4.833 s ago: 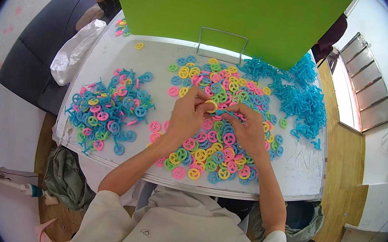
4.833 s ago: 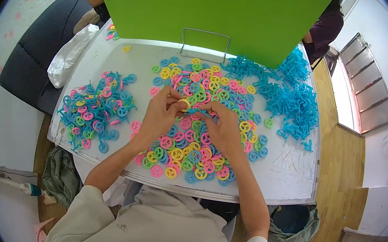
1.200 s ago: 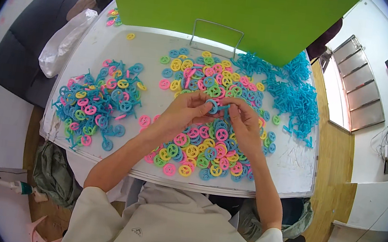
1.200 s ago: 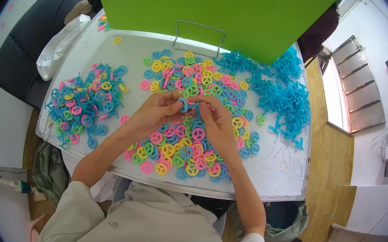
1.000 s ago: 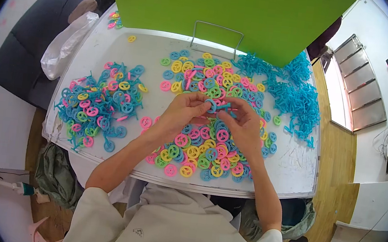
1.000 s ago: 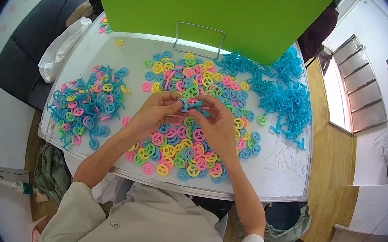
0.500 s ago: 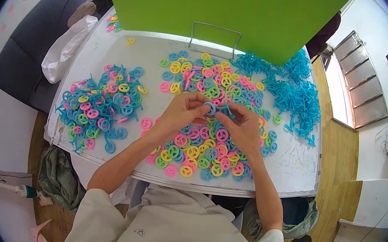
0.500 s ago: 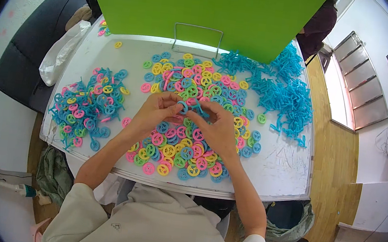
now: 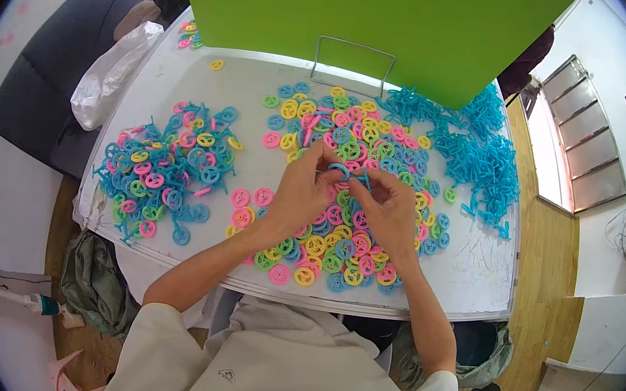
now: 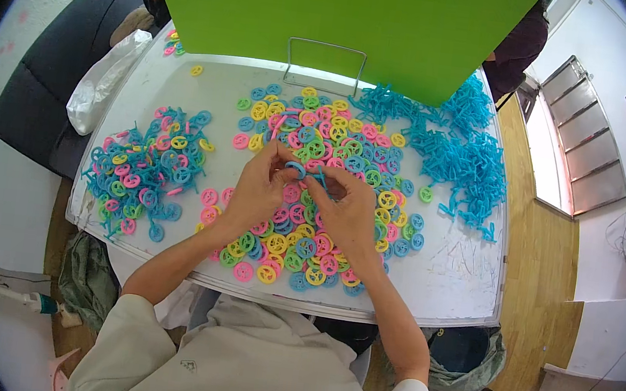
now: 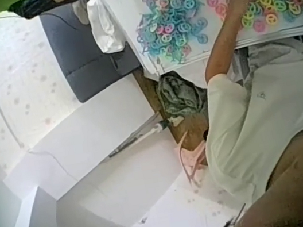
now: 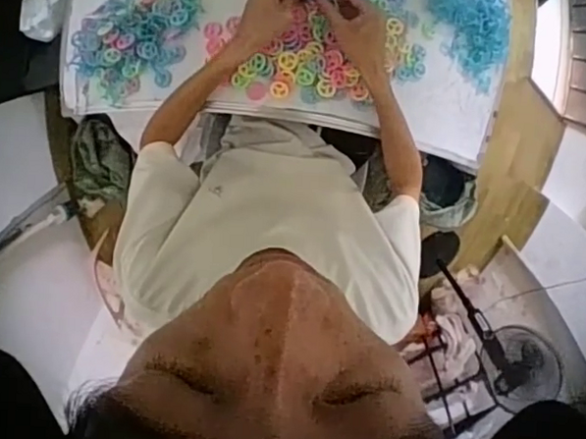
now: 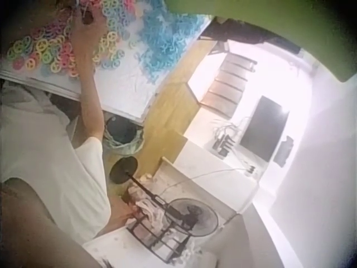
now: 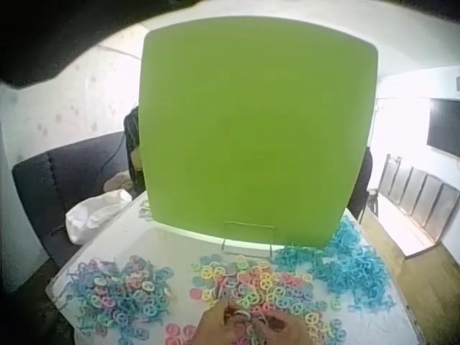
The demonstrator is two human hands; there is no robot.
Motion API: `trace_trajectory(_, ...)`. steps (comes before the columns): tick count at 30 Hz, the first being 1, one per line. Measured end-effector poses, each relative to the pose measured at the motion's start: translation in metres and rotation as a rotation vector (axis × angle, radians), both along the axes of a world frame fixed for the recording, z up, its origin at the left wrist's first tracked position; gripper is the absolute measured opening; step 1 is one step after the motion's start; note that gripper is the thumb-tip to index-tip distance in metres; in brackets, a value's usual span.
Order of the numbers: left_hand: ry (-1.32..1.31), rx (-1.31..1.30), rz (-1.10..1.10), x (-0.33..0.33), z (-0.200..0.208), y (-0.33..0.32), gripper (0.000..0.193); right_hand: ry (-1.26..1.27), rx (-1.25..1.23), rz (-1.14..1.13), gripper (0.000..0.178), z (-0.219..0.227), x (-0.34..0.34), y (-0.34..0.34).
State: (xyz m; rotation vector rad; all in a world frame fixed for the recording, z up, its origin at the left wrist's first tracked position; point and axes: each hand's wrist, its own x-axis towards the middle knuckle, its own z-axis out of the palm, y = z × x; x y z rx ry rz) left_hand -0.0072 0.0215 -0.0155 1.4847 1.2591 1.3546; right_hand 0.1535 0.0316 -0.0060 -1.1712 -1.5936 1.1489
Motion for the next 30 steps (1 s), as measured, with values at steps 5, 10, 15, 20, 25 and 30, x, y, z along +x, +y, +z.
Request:
trace_trajectory(5,0.159,0.053,0.033,0.005,0.003,-0.005,0.013,0.129,-0.127,0.067,0.026,0.002,0.001,0.005)
trace_trajectory(10,0.035,0.002,-0.011,0.001,0.002,-0.002,0.010,0.258,-0.181,0.124,0.029,0.004,0.001,0.005)
trace_trajectory(15,-0.269,-0.162,-0.097,-0.002,0.006,0.003,0.011,-0.064,0.146,-0.005,0.024,0.005,0.007,0.007)
trace_trajectory(20,-0.342,-0.127,-0.131,0.003,0.006,0.000,0.021,-0.143,0.289,-0.068,0.015,-0.001,0.008,0.010)
trace_trajectory(25,-0.488,-0.235,-0.127,0.004,0.018,-0.002,0.021,-0.006,0.200,-0.126,0.013,-0.004,0.004,0.010)
trace_trajectory(30,-0.505,-0.213,-0.123,0.003,0.019,-0.005,0.022,-0.013,0.117,-0.173,0.017,-0.002,-0.001,0.007)
